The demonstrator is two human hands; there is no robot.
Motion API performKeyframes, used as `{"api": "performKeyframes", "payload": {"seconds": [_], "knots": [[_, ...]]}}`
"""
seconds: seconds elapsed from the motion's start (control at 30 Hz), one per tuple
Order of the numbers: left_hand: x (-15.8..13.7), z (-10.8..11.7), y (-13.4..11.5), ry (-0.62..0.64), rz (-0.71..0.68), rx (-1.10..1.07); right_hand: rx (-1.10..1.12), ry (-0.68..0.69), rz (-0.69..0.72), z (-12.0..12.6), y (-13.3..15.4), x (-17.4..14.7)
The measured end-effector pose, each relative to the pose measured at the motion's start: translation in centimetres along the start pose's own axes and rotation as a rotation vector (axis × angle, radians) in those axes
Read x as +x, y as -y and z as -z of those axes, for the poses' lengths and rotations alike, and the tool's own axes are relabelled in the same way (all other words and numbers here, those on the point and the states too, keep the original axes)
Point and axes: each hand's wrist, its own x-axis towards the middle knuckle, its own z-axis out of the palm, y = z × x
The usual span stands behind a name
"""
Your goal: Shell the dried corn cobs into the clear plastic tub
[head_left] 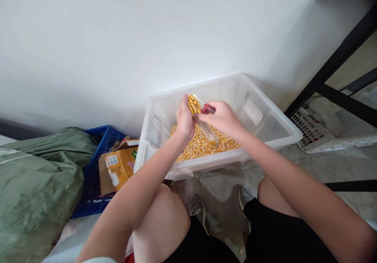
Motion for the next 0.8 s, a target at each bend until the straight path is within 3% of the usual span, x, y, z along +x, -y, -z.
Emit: {"api": "performKeyframes", "payload": {"seconds": [0.17,0.67,0.8], "knots": [[0.25,0.18,0.36,-0.044,-0.142,-0.01,-0.112,-0.028,0.002,-0.28,-0.15,0.15],[0.22,0.28,0.06,0.001,-0.017,-0.01,-0.023,0.039,-0.017,0.19,-0.5,0.31],[0.57,0.69,0.05,-0.03,-0.02,0.003,-0.15,-0.076,0.012,0.42,-0.74,0.37]]}}
